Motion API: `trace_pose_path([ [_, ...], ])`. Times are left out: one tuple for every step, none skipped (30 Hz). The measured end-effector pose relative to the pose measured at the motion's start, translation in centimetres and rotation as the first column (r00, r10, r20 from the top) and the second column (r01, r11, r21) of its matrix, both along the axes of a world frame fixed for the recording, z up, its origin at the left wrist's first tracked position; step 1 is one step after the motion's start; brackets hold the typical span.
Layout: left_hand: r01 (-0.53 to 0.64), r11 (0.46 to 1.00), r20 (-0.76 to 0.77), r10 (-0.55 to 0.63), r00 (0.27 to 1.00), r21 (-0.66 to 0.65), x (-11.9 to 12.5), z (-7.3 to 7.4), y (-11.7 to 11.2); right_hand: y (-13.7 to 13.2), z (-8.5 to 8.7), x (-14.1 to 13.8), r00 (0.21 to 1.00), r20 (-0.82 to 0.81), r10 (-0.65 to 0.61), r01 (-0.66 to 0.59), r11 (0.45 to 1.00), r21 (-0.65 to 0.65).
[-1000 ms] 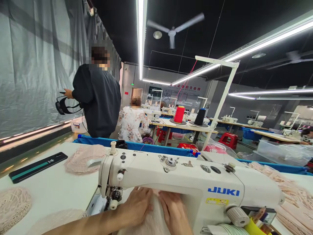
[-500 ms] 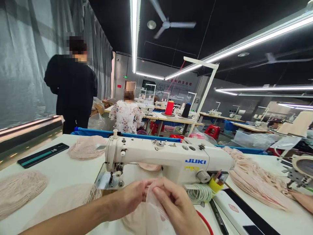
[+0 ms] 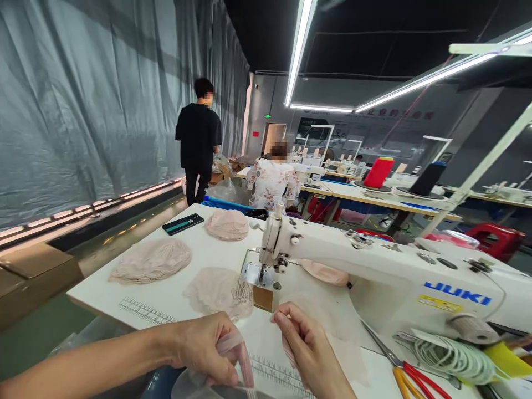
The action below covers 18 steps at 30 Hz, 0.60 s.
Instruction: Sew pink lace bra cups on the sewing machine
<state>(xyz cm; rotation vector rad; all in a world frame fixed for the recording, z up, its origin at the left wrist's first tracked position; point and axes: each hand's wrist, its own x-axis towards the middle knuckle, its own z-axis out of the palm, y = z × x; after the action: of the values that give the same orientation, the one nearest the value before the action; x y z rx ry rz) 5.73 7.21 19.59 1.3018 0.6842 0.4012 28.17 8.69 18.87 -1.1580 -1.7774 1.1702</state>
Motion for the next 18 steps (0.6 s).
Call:
trace_pose_path([
  [-0.021,1.0,-0.013,0.021,1.0,0.002,-0.3,-0.2,-0.1,0.1,-0.1,-0.4,1.0,0.008,-0.003,0.003,1.0,-0.002],
  [-0.045,0.999,-0.028,0.045,0.999,0.004,-0.5,-0.4,-0.2,0.2,-0.2,-0.7,1.0,0.016,-0.01,0.01,1.0,-0.002],
  [-0.067,0.998,-0.045,0.067,0.997,0.009,-0.6,-0.4,-0.2,0.3,-0.2,-1.0,1.0,0.023,-0.018,0.018,1.0,-0.002],
  [-0.085,0.996,-0.061,0.086,0.994,0.012,-0.7,-0.4,-0.2,0.3,-0.1,-1.2,0.999,0.028,-0.024,0.024,1.0,-0.003],
  [-0.1,0.995,-0.073,0.101,0.992,0.008,-0.8,-0.3,-0.2,0.3,-0.1,-1.5,0.999,0.032,-0.028,0.028,1.0,-0.006],
  [-0.113,0.994,-0.077,0.112,0.991,-0.002,-0.9,-0.2,-0.2,0.3,0.0,-1.7,0.999,0.037,-0.033,0.034,0.999,-0.01],
  [-0.12,0.993,-0.072,0.119,0.99,-0.014,-1.0,-0.2,-0.1,0.3,0.0,-2.0,0.998,0.041,-0.041,0.041,0.999,-0.014],
  [-0.123,0.992,-0.062,0.122,0.991,-0.026,-1.1,-0.1,-0.1,0.3,0.1,-2.2,0.998,0.043,-0.052,0.053,0.998,-0.017],
  [-0.126,0.991,-0.051,0.125,0.991,-0.035,-1.2,-0.1,0.0,0.3,0.1,-2.4,0.997,0.044,-0.067,0.068,0.997,-0.019],
  [-0.129,0.991,-0.038,0.128,0.991,-0.04,-1.3,-0.1,0.1,0.2,0.0,-2.7,0.996,0.045,-0.083,0.084,0.996,-0.023],
  [-0.132,0.99,-0.026,0.132,0.991,-0.041,-1.5,-0.2,0.1,0.2,0.0,-2.9,0.994,0.047,-0.094,0.095,0.995,-0.028],
  [-0.136,0.99,-0.018,0.135,0.991,-0.04,-1.6,-0.3,0.1,0.1,-0.1,-3.0,0.994,0.048,-0.1,0.102,0.994,-0.034],
  [-0.138,0.99,-0.014,0.138,0.99,-0.042,-1.8,-0.5,0.2,0.0,-0.2,-3.1,0.993,0.05,-0.103,0.105,0.994,-0.042],
  [-0.141,0.989,-0.014,0.14,0.99,-0.045,-2.0,-0.5,0.2,0.0,-0.2,-3.2,0.993,0.046,-0.105,0.108,0.993,-0.045],
  [-0.146,0.988,-0.021,0.145,0.989,-0.042,-2.1,-0.5,0.3,0.0,-0.3,-3.3,0.994,0.037,-0.098,0.1,0.994,-0.046],
  [-0.147,0.989,-0.045,0.146,0.988,-0.017,-2.4,-0.4,0.5,0.0,-0.3,-3.3,0.997,0.026,-0.074,0.076,0.996,-0.049],
  [-0.128,0.99,-0.103,0.134,0.986,0.065,-2.6,0.0,0.9,0.2,-0.2,-3.2,0.999,0.023,-0.033,0.034,0.998,-0.058],
  [-0.084,0.978,-0.188,0.12,0.975,0.189,-2.9,0.6,1.4,0.5,0.0,-3.2,0.999,0.035,0.023,-0.02,0.997,-0.069],
])
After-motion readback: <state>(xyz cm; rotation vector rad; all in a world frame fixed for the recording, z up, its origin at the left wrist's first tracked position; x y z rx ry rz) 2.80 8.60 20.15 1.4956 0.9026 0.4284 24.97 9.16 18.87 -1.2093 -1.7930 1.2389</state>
